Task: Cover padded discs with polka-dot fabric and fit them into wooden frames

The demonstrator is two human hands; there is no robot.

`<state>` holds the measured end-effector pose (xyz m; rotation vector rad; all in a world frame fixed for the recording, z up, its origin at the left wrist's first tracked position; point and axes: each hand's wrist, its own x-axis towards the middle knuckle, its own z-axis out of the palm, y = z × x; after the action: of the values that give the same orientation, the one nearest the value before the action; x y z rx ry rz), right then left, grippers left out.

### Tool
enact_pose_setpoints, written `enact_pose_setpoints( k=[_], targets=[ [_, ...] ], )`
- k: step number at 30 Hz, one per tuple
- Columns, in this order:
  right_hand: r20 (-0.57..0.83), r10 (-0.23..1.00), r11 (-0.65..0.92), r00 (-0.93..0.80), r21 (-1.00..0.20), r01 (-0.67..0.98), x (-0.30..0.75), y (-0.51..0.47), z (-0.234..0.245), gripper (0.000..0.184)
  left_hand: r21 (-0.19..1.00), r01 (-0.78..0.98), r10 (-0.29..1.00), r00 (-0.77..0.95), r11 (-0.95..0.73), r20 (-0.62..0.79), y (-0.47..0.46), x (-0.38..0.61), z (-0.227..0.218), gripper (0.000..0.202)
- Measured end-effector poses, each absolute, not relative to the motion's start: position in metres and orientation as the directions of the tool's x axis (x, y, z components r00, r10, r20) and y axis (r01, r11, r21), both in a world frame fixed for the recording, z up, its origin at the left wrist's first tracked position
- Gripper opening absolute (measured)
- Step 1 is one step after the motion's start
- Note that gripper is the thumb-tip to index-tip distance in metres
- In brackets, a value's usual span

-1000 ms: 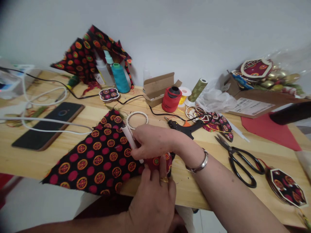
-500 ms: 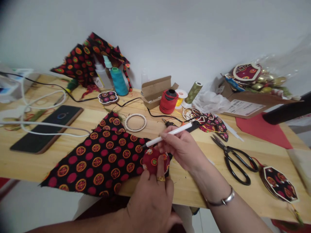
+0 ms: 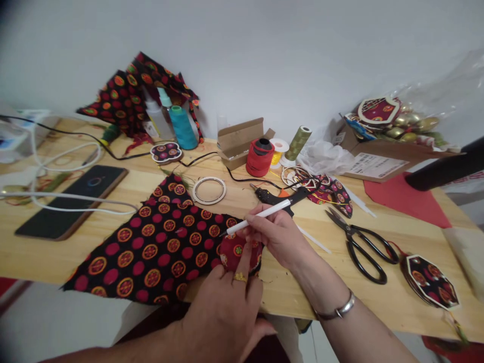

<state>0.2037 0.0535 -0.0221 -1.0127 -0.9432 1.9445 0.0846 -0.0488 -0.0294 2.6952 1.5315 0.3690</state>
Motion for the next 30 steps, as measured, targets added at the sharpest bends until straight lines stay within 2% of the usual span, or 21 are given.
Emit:
enact_pose_setpoints(
  k=[3,4,9,14,23,26,28,30],
  targets=[
    [-0.321,0.856,-0.446,-0.405,-0.855,-0.266,0.203,0.052,-0.024,0.026,0.103,0.806,0.762,0.499,-0.583,0.413,-0.051,0.062,-0.028,0.05],
    [-0.321,0.858,-0.444,-0.402,-0.856,-0.264,0.203,0.052,-0.024,0.026,0.098,0.821,0.766,0.472,-0.562,0.437,-0.051,0.055,-0.027,0.049],
    [-0.326,0.862,-0.442,-0.387,-0.858,-0.263,0.202,0.051,-0.023,0.027,0.143,0.825,0.797,0.462,-0.547,0.389,-0.054,0.033,-0.03,0.052],
    [-0.325,0.864,-0.44,-0.385,-0.86,-0.26,0.201,0.05,-0.021,0.026,0.113,0.829,0.801,0.48,-0.548,0.358,-0.059,0.033,-0.035,0.055],
    [-0.315,0.87,-0.427,-0.38,-0.867,-0.258,0.203,0.05,-0.021,0.027,0.071,0.833,0.812,0.51,-0.548,0.286,-0.059,0.041,-0.035,0.072],
    [-0.251,0.896,-0.322,-0.366,-0.935,-0.148,0.204,0.051,-0.011,0.025,0.067,0.835,0.819,0.516,-0.547,0.25,-0.063,0.045,-0.037,0.08],
    [-0.198,0.895,-0.202,-0.399,-0.979,0.033,0.202,0.05,0.0,0.022,0.067,0.842,0.832,0.51,-0.535,0.219,-0.064,0.046,-0.038,0.083],
    [-0.19,0.861,-0.095,-0.471,-0.971,0.219,0.198,0.05,0.01,0.018,0.07,0.853,0.845,0.494,-0.516,0.206,-0.064,0.047,-0.037,0.083]
  ],
)
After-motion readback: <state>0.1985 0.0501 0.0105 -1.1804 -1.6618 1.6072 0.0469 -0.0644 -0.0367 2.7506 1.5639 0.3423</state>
